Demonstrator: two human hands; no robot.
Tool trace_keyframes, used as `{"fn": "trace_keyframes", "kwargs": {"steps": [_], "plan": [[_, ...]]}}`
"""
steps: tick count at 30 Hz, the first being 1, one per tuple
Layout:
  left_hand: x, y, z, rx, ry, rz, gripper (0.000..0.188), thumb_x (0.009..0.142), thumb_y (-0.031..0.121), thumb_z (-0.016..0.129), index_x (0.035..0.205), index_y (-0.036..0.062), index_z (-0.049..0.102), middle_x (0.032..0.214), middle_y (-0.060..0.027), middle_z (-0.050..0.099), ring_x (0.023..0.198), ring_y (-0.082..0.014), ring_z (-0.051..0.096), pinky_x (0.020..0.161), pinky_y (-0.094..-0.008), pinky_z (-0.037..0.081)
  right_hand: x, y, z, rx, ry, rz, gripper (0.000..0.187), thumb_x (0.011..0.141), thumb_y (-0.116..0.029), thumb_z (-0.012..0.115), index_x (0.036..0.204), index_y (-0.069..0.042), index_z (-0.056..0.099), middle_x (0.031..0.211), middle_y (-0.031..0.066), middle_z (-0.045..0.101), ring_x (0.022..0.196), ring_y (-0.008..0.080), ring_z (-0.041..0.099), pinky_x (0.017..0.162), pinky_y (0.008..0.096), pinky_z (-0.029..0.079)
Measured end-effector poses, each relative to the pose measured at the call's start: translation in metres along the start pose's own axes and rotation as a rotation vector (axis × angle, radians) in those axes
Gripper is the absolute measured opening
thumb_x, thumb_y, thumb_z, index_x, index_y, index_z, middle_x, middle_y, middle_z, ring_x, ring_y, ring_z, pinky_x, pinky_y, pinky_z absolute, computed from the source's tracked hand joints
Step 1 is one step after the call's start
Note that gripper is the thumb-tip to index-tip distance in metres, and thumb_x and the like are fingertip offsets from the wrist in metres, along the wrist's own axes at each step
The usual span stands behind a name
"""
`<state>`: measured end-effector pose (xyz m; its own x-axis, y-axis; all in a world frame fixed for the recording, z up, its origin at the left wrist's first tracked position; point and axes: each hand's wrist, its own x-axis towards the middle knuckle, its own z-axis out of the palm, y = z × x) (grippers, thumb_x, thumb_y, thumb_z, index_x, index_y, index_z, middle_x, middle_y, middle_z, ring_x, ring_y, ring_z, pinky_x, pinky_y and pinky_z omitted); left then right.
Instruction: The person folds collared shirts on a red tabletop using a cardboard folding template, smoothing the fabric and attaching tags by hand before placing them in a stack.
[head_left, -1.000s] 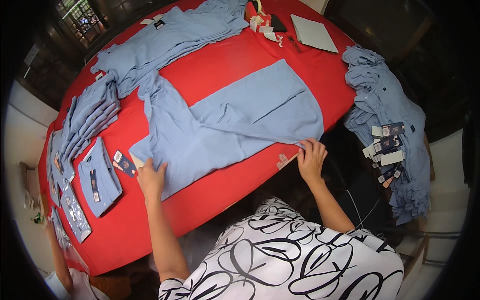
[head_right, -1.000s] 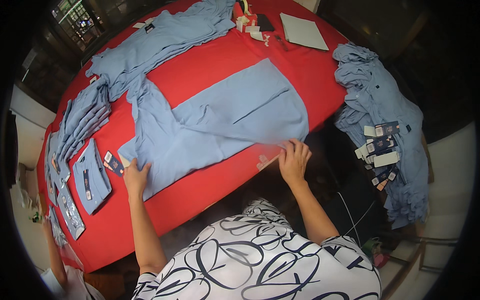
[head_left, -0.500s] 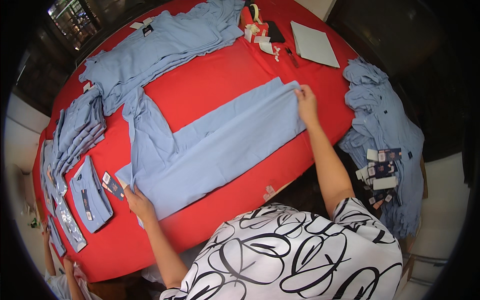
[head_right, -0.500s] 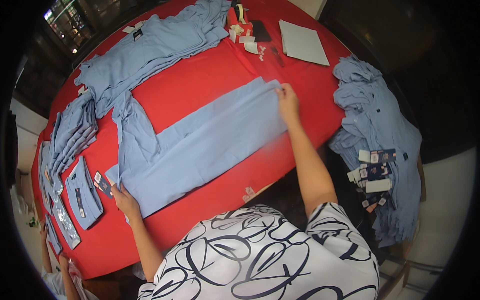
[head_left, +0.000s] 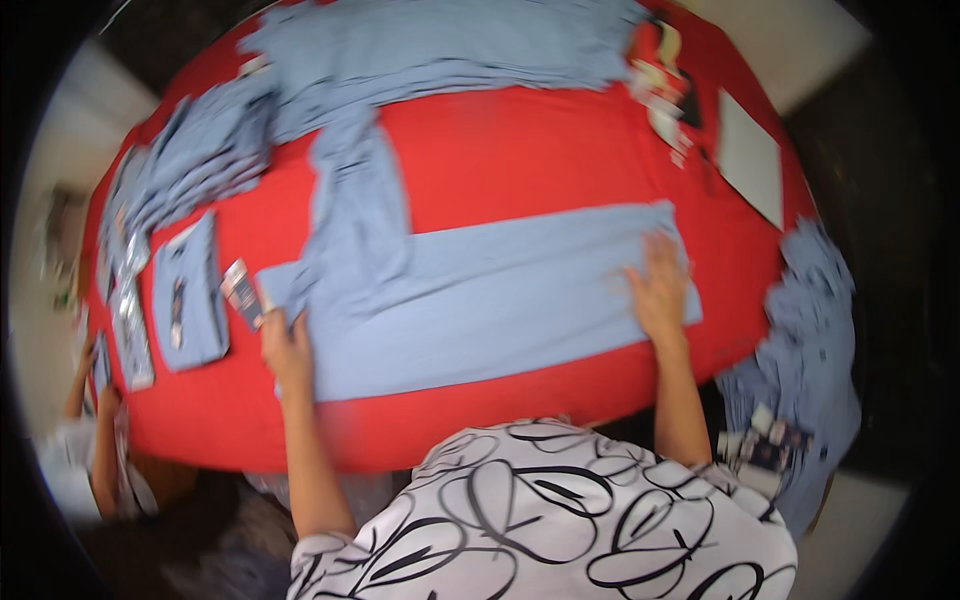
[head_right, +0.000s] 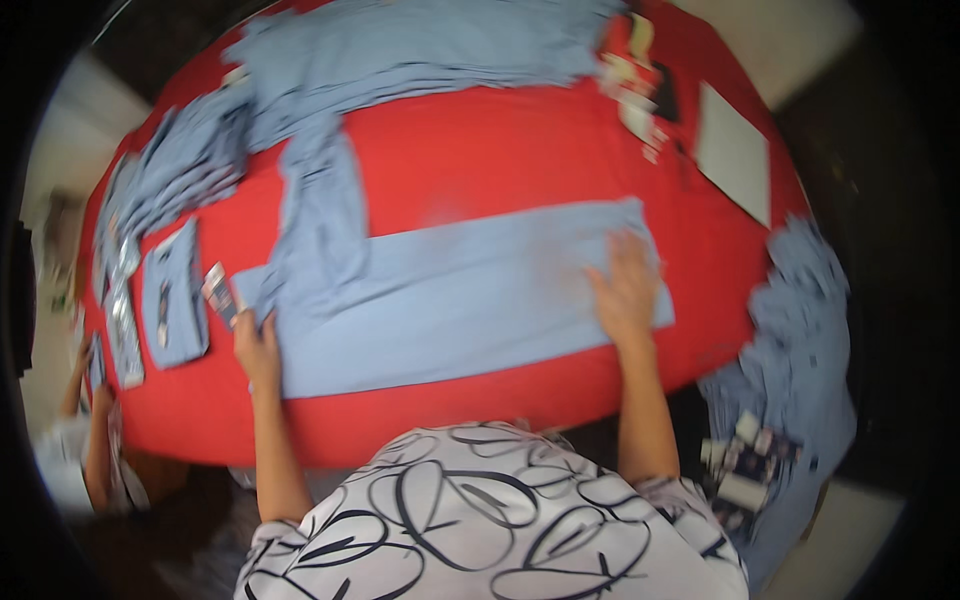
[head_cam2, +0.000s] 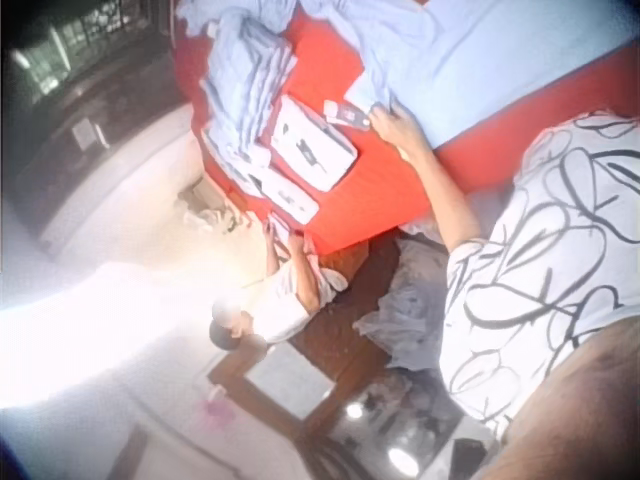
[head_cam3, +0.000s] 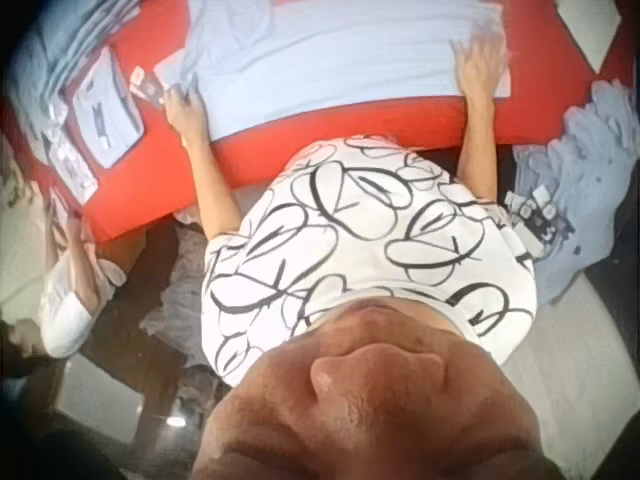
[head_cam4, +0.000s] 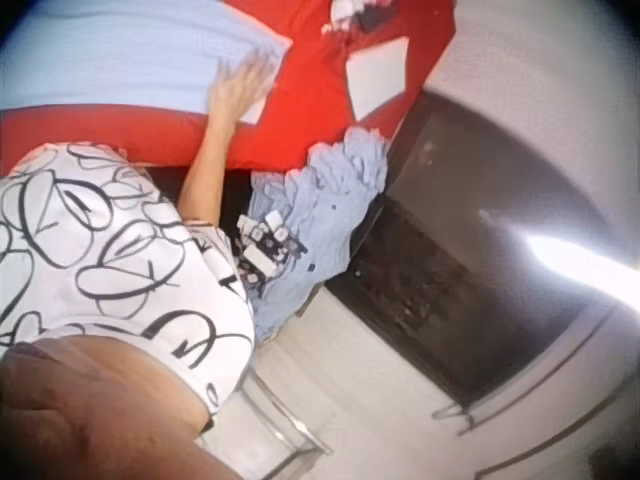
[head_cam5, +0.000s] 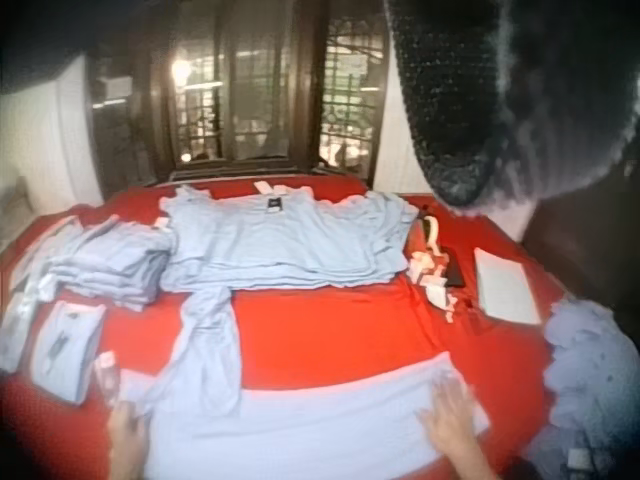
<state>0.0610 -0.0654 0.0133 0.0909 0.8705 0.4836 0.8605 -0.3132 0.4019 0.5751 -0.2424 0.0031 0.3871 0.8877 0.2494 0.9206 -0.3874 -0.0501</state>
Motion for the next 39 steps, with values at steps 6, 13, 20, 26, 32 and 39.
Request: {"fn": "trace_keyframes", "kwargs": {"steps": [6,13,20,26,32,39], "plan": [[0.003,-0.002,-0.005,-0.216,-0.012,-0.150,0.026,0.084,0.007,0.069,0.105,-0.0015,0.058,0.103,-0.0158,0.061,0.097,-0.0329,0.059,0.084,-0.0376,0.047,0.080,-0.080,-0.029,0.133,0.102,-0.045,0.046,0.091,-0.017,0.061,0.135,-0.005,0.053,0.143,0.0162,0.048,0.140,0.0354,0.033,0.114,0.0558,0.020],[0.000,-0.013,-0.019,-0.411,-0.172,-0.264,0.042,0.075,0.008,0.060,0.116,0.0043,0.054,0.115,-0.0138,0.060,0.105,-0.0321,0.056,0.091,-0.0398,0.045,0.225,-0.345,0.006,0.450,0.056,-1.091,0.061,0.081,0.005,0.048,0.138,-0.016,0.052,0.146,0.0145,0.046,0.140,0.0355,0.034,0.113,0.0519,0.028],[0.006,-0.008,-0.022,-0.298,-0.205,-0.151,0.050,0.073,0.011,0.064,0.122,0.0081,0.054,0.114,-0.0127,0.059,0.107,-0.0321,0.054,0.095,-0.0406,0.042,0.302,-0.396,0.007,-0.089,-0.124,-1.044,0.041,0.080,-0.013,0.060,0.121,-0.013,0.062,0.117,0.0127,0.062,0.115,0.0322,0.052,0.097,0.0519,0.039],[0.003,-0.005,-0.023,-0.306,-0.145,-0.187,0.061,0.072,0.002,0.063,0.132,0.0112,0.052,0.102,-0.0071,0.059,0.096,-0.0241,0.055,0.090,-0.0359,0.043,0.216,-0.321,-0.136,0.506,-0.193,-1.038,0.032,0.073,-0.015,0.067,0.102,-0.003,0.061,0.098,0.0143,0.061,0.094,0.0340,0.058,0.082,0.0423,0.046],[0.009,-0.004,-0.017,-0.337,-0.174,-0.151,0.052,0.069,-0.010,0.053,0.115,0.0119,0.064,0.097,-0.0043,0.058,0.088,-0.0212,0.054,0.084,-0.0320,0.043,0.060,-0.184,-0.102,0.423,-0.309,-1.281,0.036,0.073,-0.003,0.062,0.108,-0.012,0.065,0.102,0.0103,0.060,0.087,0.0279,0.055,0.079,0.0409,0.042],[0.004,-0.021,-0.014,-0.553,-0.156,-0.133,0.027,0.074,-0.013,0.047,0.088,0.0030,0.063,0.107,-0.0077,0.060,0.102,-0.0224,0.057,0.091,-0.0310,0.044,0.009,-0.157,-0.078,0.558,0.036,-0.969,0.044,0.072,-0.001,0.060,0.112,-0.016,0.069,0.111,0.0088,0.060,0.096,0.0275,0.053,0.083,0.0441,0.042]]}}
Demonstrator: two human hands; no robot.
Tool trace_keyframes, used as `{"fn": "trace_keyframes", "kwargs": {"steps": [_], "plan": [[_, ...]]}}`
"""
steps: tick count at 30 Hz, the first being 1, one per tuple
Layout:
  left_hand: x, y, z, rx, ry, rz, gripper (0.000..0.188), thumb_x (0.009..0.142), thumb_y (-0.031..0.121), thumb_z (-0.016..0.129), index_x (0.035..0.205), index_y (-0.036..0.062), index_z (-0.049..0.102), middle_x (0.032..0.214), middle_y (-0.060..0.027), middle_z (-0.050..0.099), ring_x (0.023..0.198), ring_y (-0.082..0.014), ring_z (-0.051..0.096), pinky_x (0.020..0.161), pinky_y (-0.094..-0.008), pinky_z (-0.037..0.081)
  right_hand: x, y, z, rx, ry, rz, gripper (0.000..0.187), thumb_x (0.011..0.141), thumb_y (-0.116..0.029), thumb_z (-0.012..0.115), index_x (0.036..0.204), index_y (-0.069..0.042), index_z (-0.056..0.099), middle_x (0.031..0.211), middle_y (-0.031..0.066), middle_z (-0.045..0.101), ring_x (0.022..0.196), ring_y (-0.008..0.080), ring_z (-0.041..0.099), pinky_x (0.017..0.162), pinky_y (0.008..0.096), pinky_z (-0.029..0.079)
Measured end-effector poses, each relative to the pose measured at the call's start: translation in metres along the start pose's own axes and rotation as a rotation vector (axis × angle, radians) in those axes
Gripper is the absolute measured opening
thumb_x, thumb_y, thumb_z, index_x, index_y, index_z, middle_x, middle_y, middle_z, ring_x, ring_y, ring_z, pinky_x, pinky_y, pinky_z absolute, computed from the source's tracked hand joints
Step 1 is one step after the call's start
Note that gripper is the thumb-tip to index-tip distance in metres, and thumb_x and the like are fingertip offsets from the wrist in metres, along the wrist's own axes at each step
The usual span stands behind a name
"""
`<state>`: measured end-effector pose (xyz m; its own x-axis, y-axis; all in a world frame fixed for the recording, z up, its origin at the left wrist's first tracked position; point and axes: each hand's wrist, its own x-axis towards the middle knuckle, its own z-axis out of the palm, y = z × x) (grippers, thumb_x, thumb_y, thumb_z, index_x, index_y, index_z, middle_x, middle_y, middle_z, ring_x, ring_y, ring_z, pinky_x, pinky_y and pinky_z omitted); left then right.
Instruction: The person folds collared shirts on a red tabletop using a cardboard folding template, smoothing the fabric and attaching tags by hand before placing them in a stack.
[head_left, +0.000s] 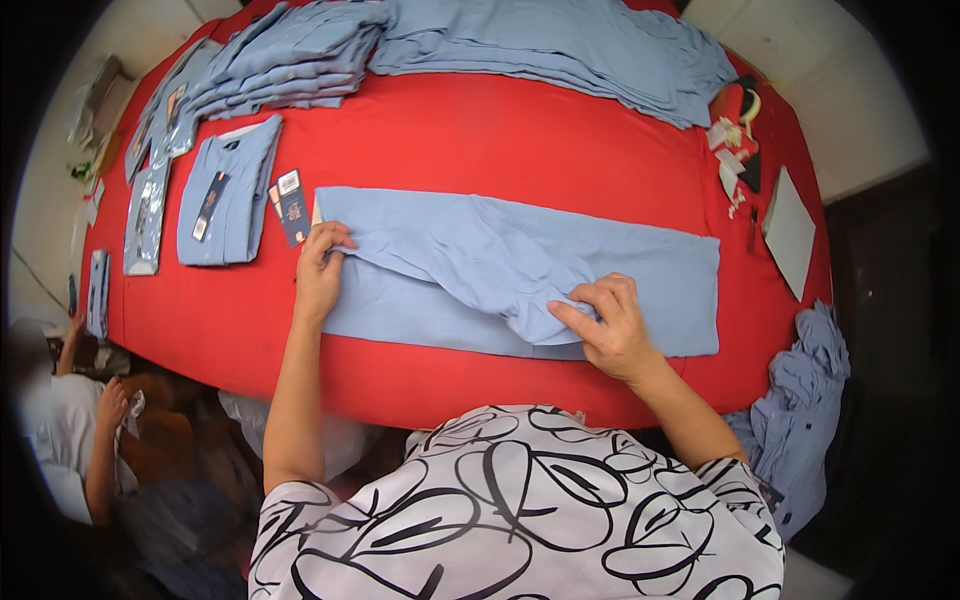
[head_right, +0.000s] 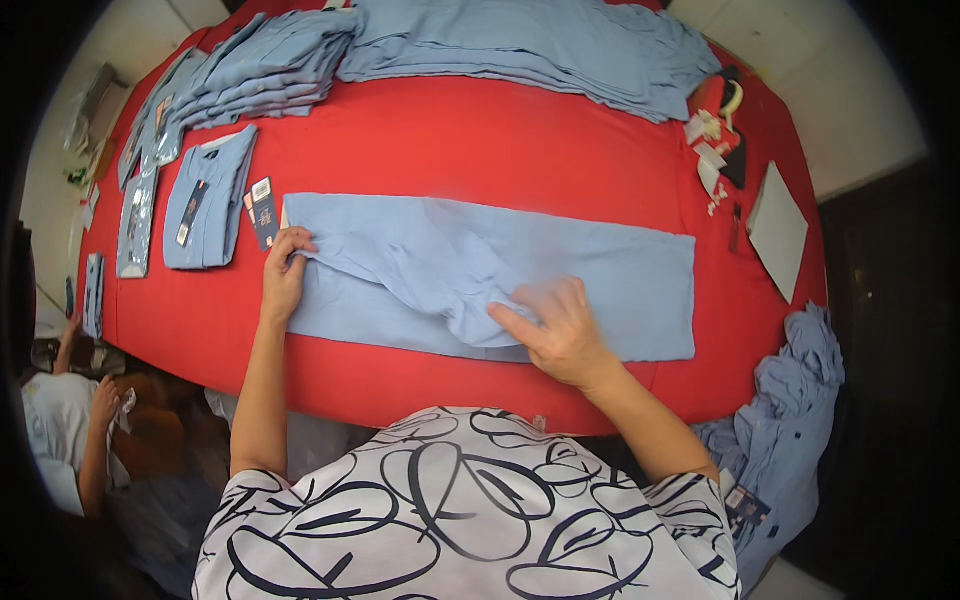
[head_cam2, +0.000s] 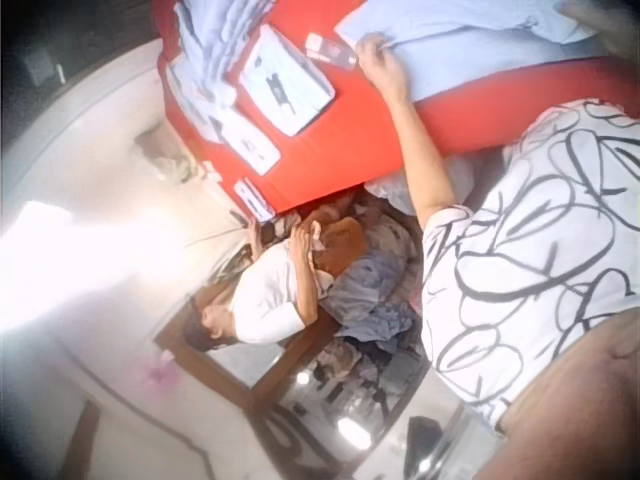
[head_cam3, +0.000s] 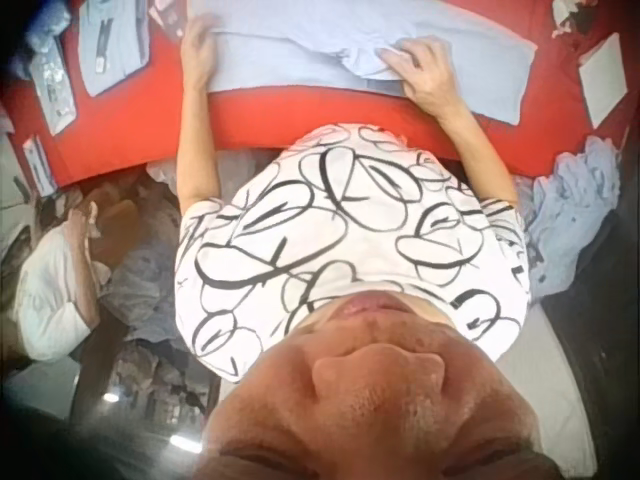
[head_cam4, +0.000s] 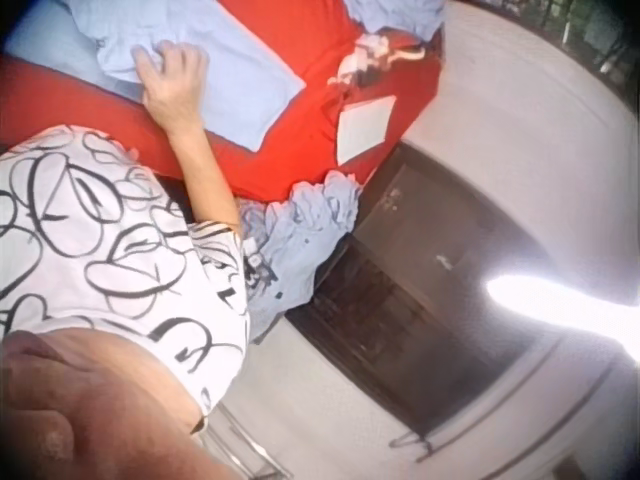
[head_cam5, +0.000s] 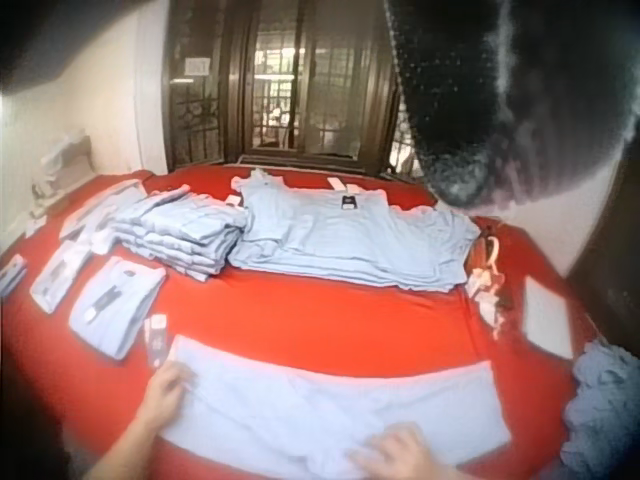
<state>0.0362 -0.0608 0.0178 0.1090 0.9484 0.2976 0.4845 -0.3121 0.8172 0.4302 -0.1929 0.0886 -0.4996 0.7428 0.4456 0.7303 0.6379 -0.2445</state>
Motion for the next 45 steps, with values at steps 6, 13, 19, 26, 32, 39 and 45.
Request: {"fn": "trace_keyframes", "kwargs": {"steps": [6,13,19,26,32,39,45], "plan": [[0.006,0.000,-0.009,0.001,-0.117,-0.083,0.025,0.080,-0.011,0.043,0.087,0.0012,0.064,0.112,-0.0094,0.059,0.108,-0.0245,0.056,0.094,-0.0320,0.043,-0.031,-0.010,0.019,0.028,-0.192,0.159,0.047,0.076,0.001,0.057,0.116,-0.019,0.068,0.137,0.0112,0.051,0.125,0.0352,0.046,0.109,0.0517,0.031],[-0.012,0.099,0.041,0.413,0.047,0.227,0.030,0.081,-0.005,0.055,0.104,0.0062,0.070,0.117,-0.0095,0.060,0.109,-0.0312,0.055,0.091,-0.0408,0.046,-0.115,0.063,-0.032,-0.321,0.216,1.048,0.043,0.088,-0.012,0.059,0.130,-0.005,0.056,0.135,0.0181,0.049,0.123,0.0365,0.045,0.105,0.0462,0.035],[-0.049,0.155,0.139,0.490,-0.373,0.475,0.056,0.083,0.038,0.067,0.133,0.0146,0.058,0.147,-0.0083,0.044,0.140,-0.0354,0.032,0.114,-0.0568,0.019,-0.156,0.078,-0.041,-0.385,0.165,1.396,0.058,0.082,-0.035,0.074,0.125,-0.001,0.055,0.122,0.0206,0.058,0.111,0.0380,0.053,0.093,0.0444,0.044],[-0.050,0.139,0.156,0.558,-0.379,0.419,0.063,0.085,0.045,0.063,0.140,0.0157,0.051,0.153,-0.0084,0.038,0.143,-0.0357,0.028,0.115,-0.0593,0.016,-0.108,0.071,-0.072,0.109,0.456,1.234,0.034,0.082,-0.011,0.070,0.110,0.000,0.055,0.103,0.0200,0.065,0.090,0.0318,0.065,0.082,0.0391,0.050],[-0.050,0.138,0.157,0.564,-0.341,0.411,0.052,0.091,0.025,0.056,0.140,0.0094,0.049,0.150,-0.0094,0.042,0.140,-0.0309,0.036,0.115,-0.0565,0.020,-0.002,-0.020,0.012,0.390,0.008,0.735,0.053,0.084,-0.018,0.073,0.129,-0.002,0.050,0.132,0.0194,0.048,0.093,0.0228,0.059,0.088,0.0331,0.048],[-0.049,0.123,0.148,-0.075,-0.050,0.206,0.044,0.087,0.005,0.057,0.131,0.0067,0.056,0.139,-0.0146,0.050,0.133,-0.0322,0.044,0.115,-0.0498,0.025,-0.001,-0.031,0.026,0.920,0.122,0.900,0.048,0.093,-0.022,0.063,0.134,-0.001,0.049,0.144,0.0197,0.036,0.087,0.0232,0.060,0.081,0.0354,0.052],[-0.056,0.162,0.133,0.210,-0.248,0.406,0.040,0.084,0.011,0.066,0.123,0.0059,0.061,0.124,-0.0121,0.056,0.109,-0.0323,0.052,0.099,-0.0432,0.039,-0.070,0.037,0.010,0.075,0.209,1.002,0.040,0.095,-0.019,0.058,0.129,0.001,0.053,0.097,0.0087,0.061,0.076,0.0139,0.059,0.065,0.0303,0.050]]}}
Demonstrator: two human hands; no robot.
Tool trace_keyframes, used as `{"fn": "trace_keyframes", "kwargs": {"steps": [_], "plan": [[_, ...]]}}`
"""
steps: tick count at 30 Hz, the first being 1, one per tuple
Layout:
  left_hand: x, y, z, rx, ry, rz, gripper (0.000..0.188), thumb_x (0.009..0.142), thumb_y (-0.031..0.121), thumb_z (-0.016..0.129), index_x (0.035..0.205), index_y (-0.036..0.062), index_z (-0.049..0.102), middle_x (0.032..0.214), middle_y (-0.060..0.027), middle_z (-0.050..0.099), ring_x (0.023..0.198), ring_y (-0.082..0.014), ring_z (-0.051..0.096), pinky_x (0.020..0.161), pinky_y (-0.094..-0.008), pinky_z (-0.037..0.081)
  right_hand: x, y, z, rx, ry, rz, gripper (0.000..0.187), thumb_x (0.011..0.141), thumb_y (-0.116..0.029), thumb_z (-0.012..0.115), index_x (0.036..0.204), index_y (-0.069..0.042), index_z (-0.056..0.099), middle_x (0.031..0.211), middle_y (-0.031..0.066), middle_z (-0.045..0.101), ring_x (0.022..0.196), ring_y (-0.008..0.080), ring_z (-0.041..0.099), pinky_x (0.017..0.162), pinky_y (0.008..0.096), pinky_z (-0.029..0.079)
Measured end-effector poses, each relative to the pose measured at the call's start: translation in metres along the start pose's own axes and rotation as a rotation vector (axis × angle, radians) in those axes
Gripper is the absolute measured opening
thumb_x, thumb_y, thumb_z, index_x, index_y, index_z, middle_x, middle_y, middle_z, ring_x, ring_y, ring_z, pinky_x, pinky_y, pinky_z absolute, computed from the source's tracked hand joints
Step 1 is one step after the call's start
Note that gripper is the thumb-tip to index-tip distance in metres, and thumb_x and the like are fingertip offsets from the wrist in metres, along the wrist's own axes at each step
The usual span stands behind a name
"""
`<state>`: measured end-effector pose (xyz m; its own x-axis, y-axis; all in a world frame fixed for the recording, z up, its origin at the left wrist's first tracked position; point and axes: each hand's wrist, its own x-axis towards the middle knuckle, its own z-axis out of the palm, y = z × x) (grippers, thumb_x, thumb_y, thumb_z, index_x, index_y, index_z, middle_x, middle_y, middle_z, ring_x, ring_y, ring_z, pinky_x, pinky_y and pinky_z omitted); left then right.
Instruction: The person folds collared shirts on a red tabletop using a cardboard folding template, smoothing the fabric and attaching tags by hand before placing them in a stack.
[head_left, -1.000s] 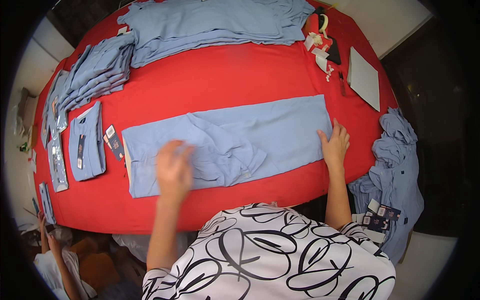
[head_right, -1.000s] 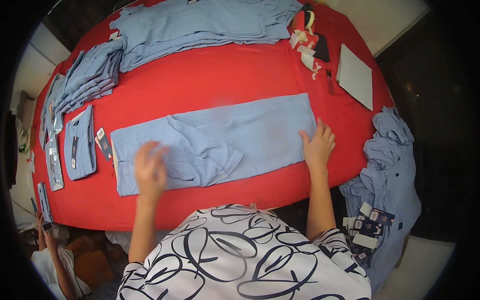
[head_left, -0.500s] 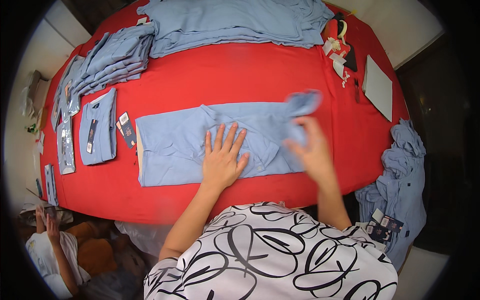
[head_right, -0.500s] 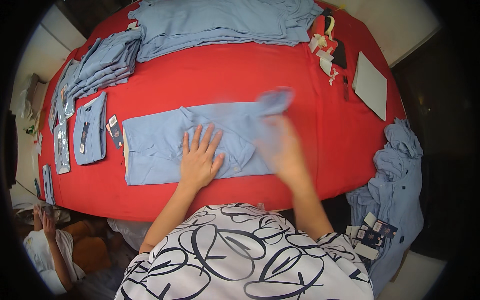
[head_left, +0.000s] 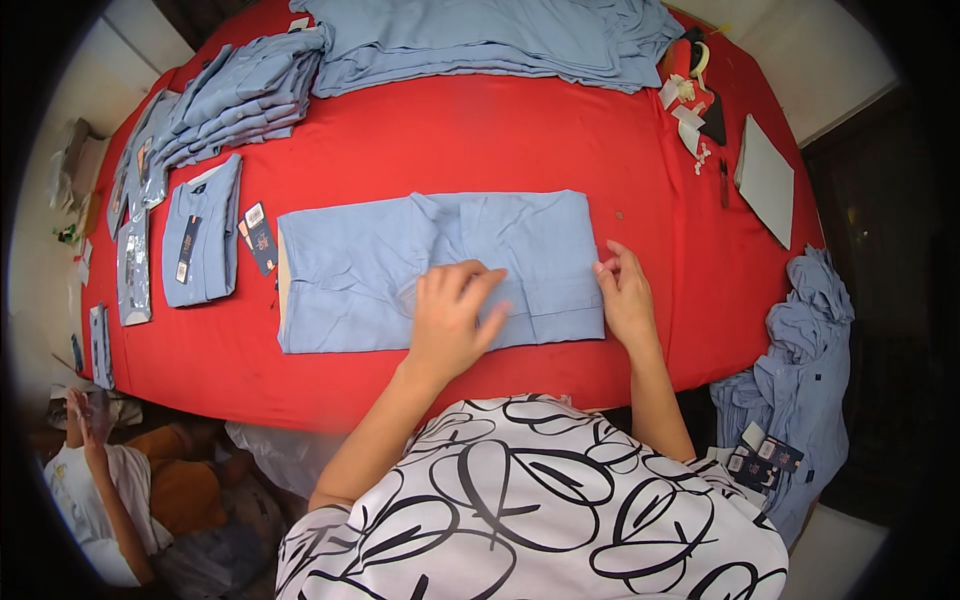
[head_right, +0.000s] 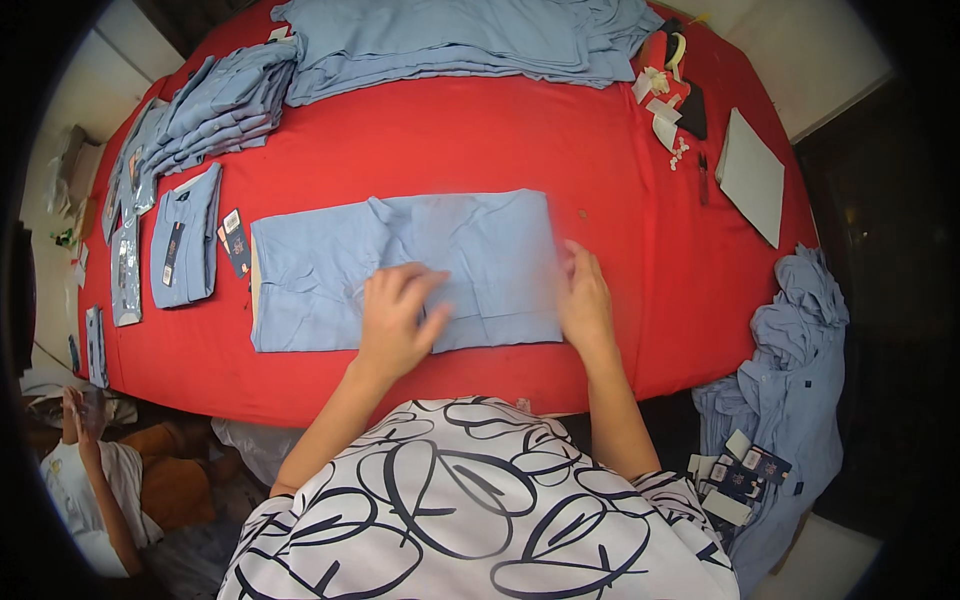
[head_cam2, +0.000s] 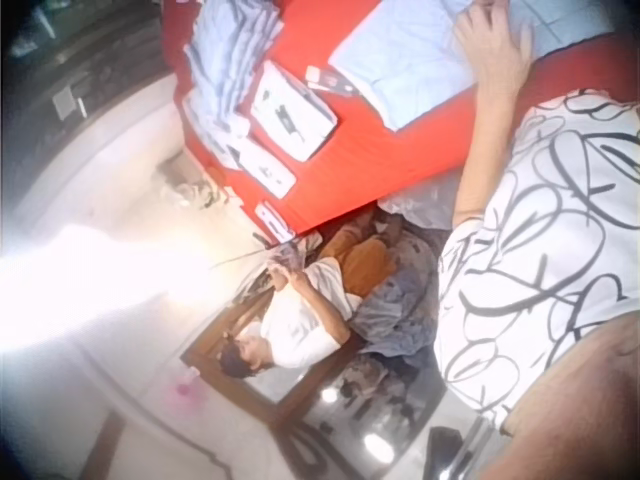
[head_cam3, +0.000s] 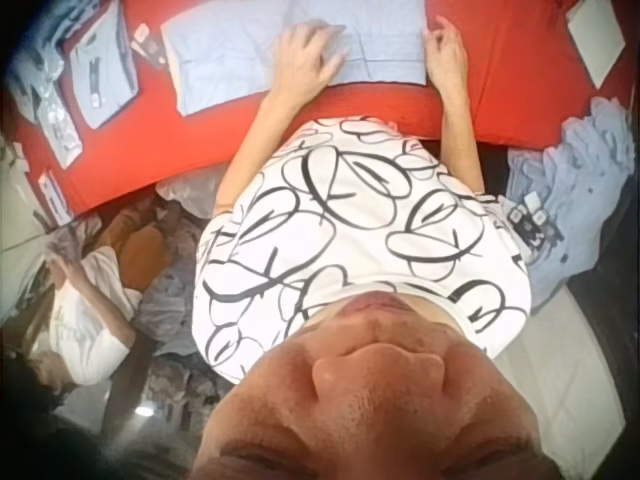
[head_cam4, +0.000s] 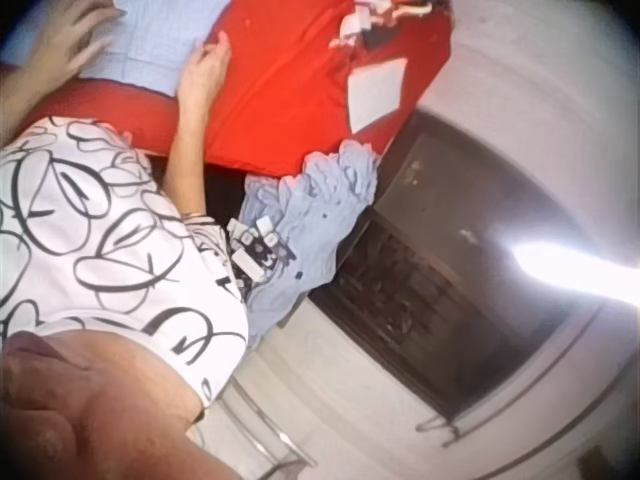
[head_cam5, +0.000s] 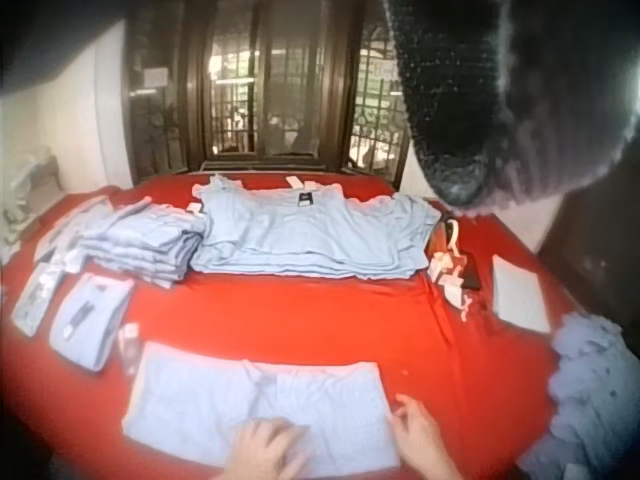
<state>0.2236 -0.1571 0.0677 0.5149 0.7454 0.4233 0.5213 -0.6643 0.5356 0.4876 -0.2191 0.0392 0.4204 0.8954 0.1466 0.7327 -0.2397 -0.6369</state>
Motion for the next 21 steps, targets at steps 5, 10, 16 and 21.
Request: {"fn": "trace_keyframes", "kwargs": {"steps": [5,10,16,21], "plan": [[-0.005,-0.017,0.024,0.062,-0.087,0.097,0.048,0.080,0.019,0.074,0.124,0.0088,0.061,0.126,-0.0117,0.054,0.106,-0.0316,0.051,0.094,-0.0427,0.041,0.000,0.008,-0.003,0.158,-0.149,0.204,0.036,0.091,-0.023,0.064,0.115,0.004,0.061,0.078,0.0062,0.061,0.068,0.0139,0.057,0.062,0.0297,0.047],[-0.008,-0.028,0.023,0.019,-0.120,0.072,0.050,0.080,0.015,0.073,0.127,0.0075,0.060,0.127,-0.0132,0.054,0.109,-0.0326,0.051,0.094,-0.0427,0.043,0.000,-0.002,-0.005,0.141,-0.196,0.212,0.024,0.089,-0.017,0.067,0.100,0.003,0.061,0.075,0.0063,0.059,0.066,0.0125,0.055,0.061,0.0288,0.046],[0.012,0.037,0.005,-0.143,-0.213,-0.092,0.060,0.082,0.027,0.075,0.130,-0.0024,0.054,0.129,-0.0203,0.053,0.115,-0.0357,0.050,0.099,-0.0418,0.042,-0.001,-0.021,-0.001,0.752,-0.251,0.245,0.015,0.091,-0.012,0.061,0.099,0.000,0.059,0.084,0.0038,0.061,0.076,0.0126,0.056,0.070,0.0279,0.046],[0.036,0.054,0.008,-0.570,-0.055,-0.476,0.057,0.087,0.031,0.071,0.125,-0.0071,0.054,0.129,-0.0271,0.055,0.118,-0.0389,0.055,0.096,-0.0427,0.046,-0.011,-0.072,0.000,1.226,-0.425,0.175,0.027,0.099,-0.017,0.044,0.110,0.000,0.061,0.102,0.0055,0.062,0.093,0.0125,0.056,0.081,0.0280,0.042]]}}
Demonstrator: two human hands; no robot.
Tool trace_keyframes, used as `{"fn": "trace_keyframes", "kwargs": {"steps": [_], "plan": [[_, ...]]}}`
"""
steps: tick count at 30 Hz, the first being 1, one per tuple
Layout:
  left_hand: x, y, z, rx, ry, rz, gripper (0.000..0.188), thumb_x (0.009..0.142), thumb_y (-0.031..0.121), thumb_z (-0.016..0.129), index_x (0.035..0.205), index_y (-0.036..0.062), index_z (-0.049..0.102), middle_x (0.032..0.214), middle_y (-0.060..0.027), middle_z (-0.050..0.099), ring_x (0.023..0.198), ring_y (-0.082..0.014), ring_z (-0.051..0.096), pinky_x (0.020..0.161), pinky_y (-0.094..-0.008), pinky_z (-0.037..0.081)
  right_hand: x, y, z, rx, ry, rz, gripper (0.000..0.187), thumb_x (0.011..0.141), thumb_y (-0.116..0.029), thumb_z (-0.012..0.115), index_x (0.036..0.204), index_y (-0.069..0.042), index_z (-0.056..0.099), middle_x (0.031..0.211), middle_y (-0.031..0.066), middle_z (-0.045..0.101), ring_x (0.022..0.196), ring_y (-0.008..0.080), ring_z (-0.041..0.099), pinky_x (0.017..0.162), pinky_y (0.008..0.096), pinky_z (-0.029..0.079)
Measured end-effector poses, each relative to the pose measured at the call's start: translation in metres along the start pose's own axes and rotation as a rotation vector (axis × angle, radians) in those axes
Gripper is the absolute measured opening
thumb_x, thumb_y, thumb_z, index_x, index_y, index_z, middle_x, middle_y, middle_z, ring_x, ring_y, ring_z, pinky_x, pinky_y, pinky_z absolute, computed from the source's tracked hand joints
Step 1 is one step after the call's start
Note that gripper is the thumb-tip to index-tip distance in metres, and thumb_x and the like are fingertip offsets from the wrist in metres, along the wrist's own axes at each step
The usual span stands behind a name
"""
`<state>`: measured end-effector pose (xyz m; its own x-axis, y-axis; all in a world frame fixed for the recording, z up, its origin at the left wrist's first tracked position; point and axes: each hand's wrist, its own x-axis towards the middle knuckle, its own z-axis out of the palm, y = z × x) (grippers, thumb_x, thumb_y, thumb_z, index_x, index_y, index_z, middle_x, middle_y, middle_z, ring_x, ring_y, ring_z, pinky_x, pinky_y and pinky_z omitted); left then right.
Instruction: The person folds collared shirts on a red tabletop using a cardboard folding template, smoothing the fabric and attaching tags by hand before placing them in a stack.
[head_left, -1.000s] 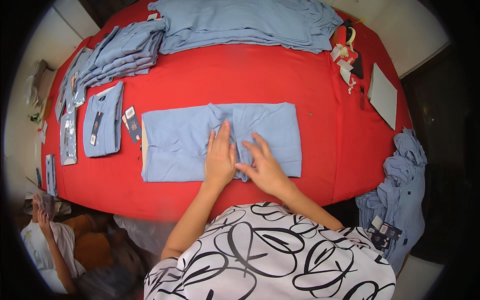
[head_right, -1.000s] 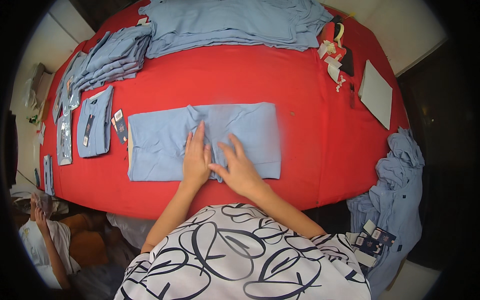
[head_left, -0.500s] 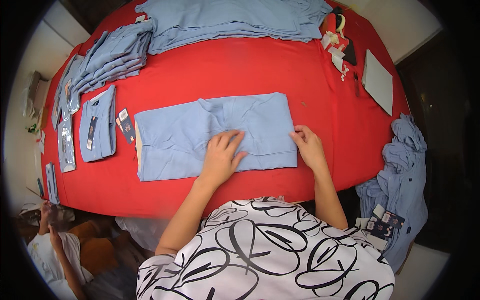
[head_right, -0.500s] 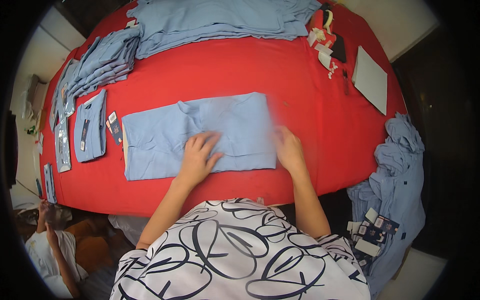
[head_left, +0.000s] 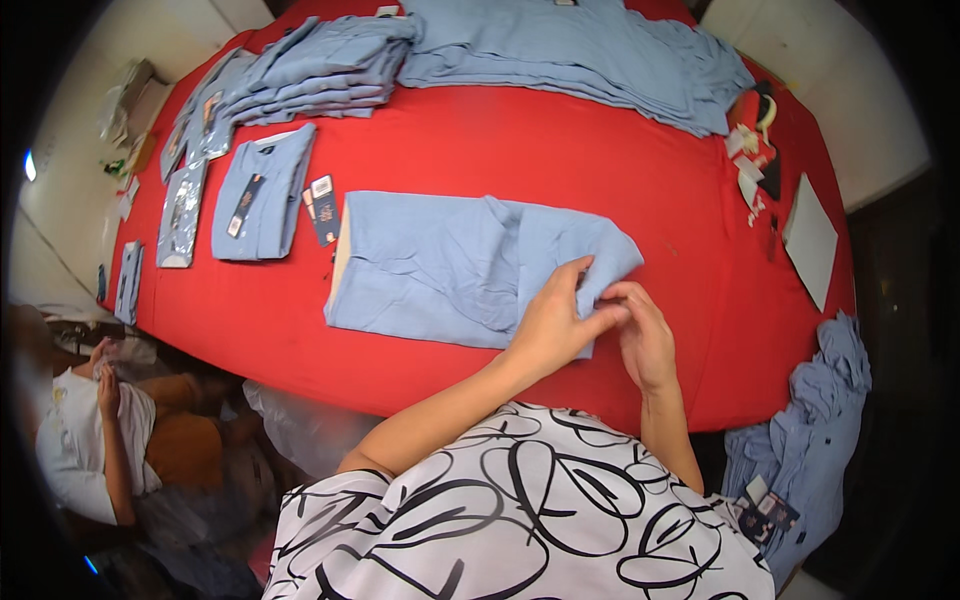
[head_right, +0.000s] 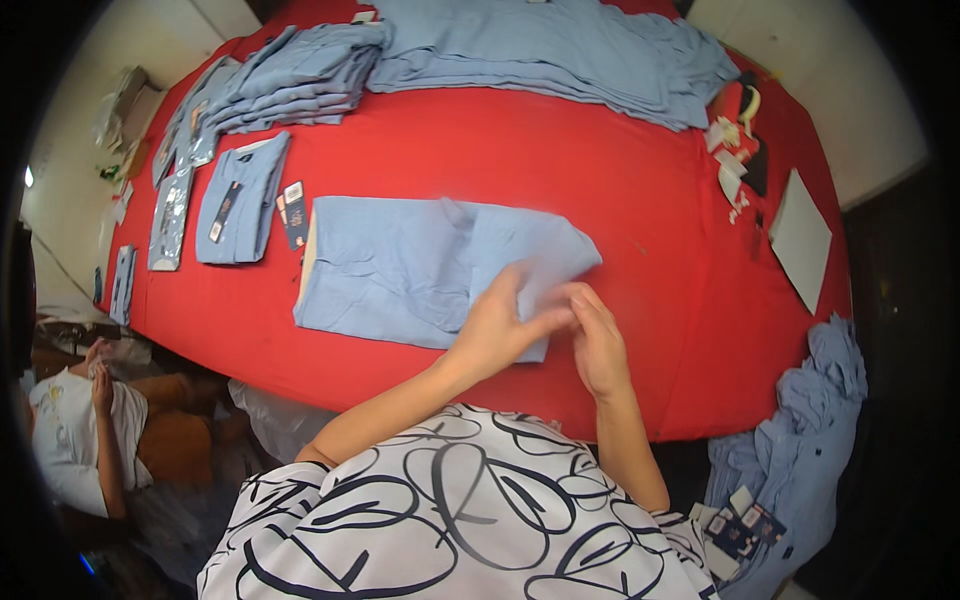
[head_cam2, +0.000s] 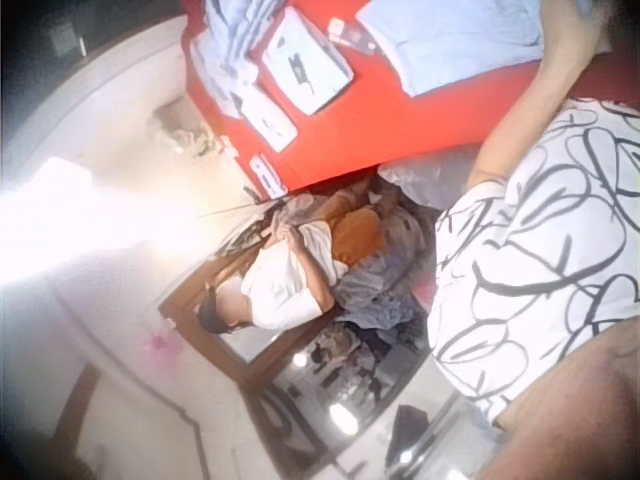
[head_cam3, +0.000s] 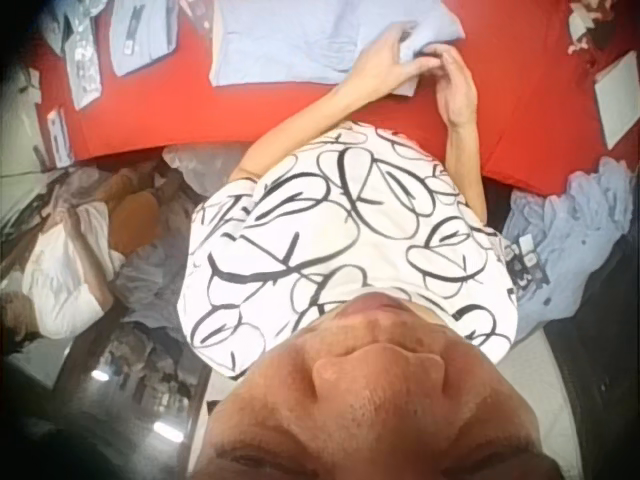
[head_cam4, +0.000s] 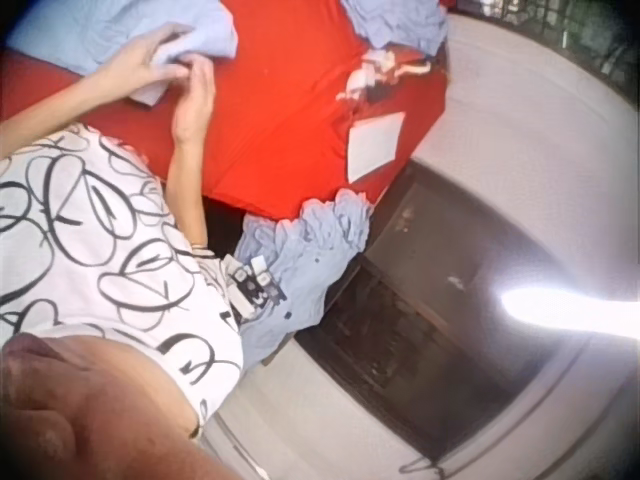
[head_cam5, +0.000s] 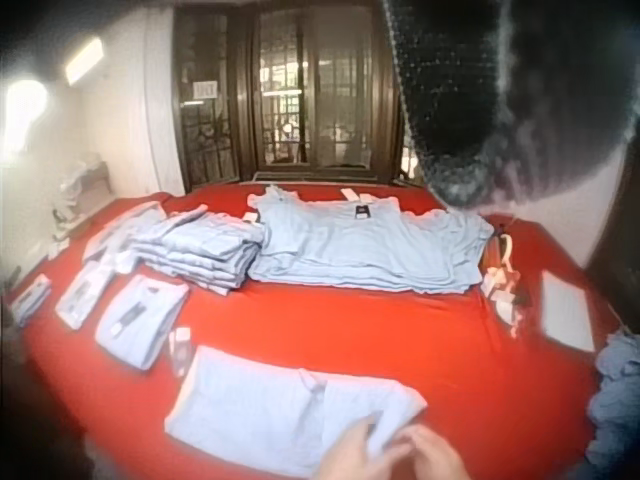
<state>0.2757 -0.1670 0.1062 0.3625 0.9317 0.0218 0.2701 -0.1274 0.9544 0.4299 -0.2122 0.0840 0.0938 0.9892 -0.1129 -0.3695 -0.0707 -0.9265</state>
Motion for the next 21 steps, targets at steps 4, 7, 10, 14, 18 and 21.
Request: {"fn": "trace_keyframes", "kwargs": {"steps": [4,7,10,14,18,21], "plan": [[0.011,-0.014,-0.074,0.026,0.099,-0.062,0.036,0.086,0.025,0.070,0.116,0.0067,0.063,0.093,-0.0158,0.069,0.080,-0.0237,0.066,0.072,-0.0350,0.051,0.002,-0.018,-0.004,-0.053,0.008,-0.112,0.036,0.102,-0.022,0.038,0.117,0.001,0.061,0.129,0.0105,0.060,0.104,0.0130,0.052,0.086,0.0258,0.039],[0.005,-0.036,-0.179,0.205,0.303,-0.210,0.034,0.084,0.024,0.071,0.110,0.0027,0.065,0.088,-0.0111,0.070,0.077,-0.0188,0.066,0.072,-0.0348,0.052,0.002,-0.016,-0.018,-0.264,0.037,-0.006,0.033,0.100,-0.020,0.045,0.122,0.000,0.059,0.132,0.0135,0.059,0.104,0.0133,0.054,0.087,0.0270,0.042],[-0.022,-0.128,-0.249,0.461,0.438,-0.337,0.035,0.083,0.025,0.072,0.106,-0.0006,0.066,0.103,-0.0159,0.067,0.091,-0.0265,0.065,0.081,-0.0373,0.051,0.007,-0.006,-0.012,-0.381,-0.044,0.144,0.032,0.099,-0.017,0.050,0.126,0.001,0.056,0.130,0.0148,0.059,0.103,0.0151,0.058,0.087,0.0282,0.046],[-0.029,-0.135,-0.246,0.876,0.488,-0.370,0.036,0.082,0.028,0.073,0.104,-0.0001,0.066,0.117,-0.0171,0.058,0.104,-0.0321,0.058,0.089,-0.0421,0.048,0.023,0.022,0.007,-0.321,-0.187,0.302,0.037,0.099,-0.015,0.053,0.132,0.003,0.050,0.128,0.0161,0.058,0.104,0.0196,0.062,0.087,0.0302,0.051],[-0.017,-0.132,-0.244,0.832,0.462,-0.427,0.038,0.080,0.029,0.075,0.101,-0.0009,0.067,0.112,-0.0165,0.060,0.100,-0.0320,0.059,0.087,-0.0417,0.048,0.043,0.051,0.051,-0.126,-0.207,0.363,0.054,0.097,-0.020,0.059,0.142,0.000,0.037,0.129,0.0220,0.055,0.110,0.0249,0.062,0.088,0.0340,0.053],[-0.014,-0.119,-0.237,0.594,0.451,-0.459,0.036,0.080,0.029,0.075,0.095,-0.0028,0.067,0.104,-0.0166,0.061,0.094,-0.0305,0.062,0.083,-0.0411,0.049,0.054,0.065,0.087,-0.213,-0.236,0.154,0.069,0.088,-0.016,0.069,0.144,0.001,0.033,0.137,0.0250,0.049,0.116,0.0317,0.059,0.098,0.0372,0.048]]}}
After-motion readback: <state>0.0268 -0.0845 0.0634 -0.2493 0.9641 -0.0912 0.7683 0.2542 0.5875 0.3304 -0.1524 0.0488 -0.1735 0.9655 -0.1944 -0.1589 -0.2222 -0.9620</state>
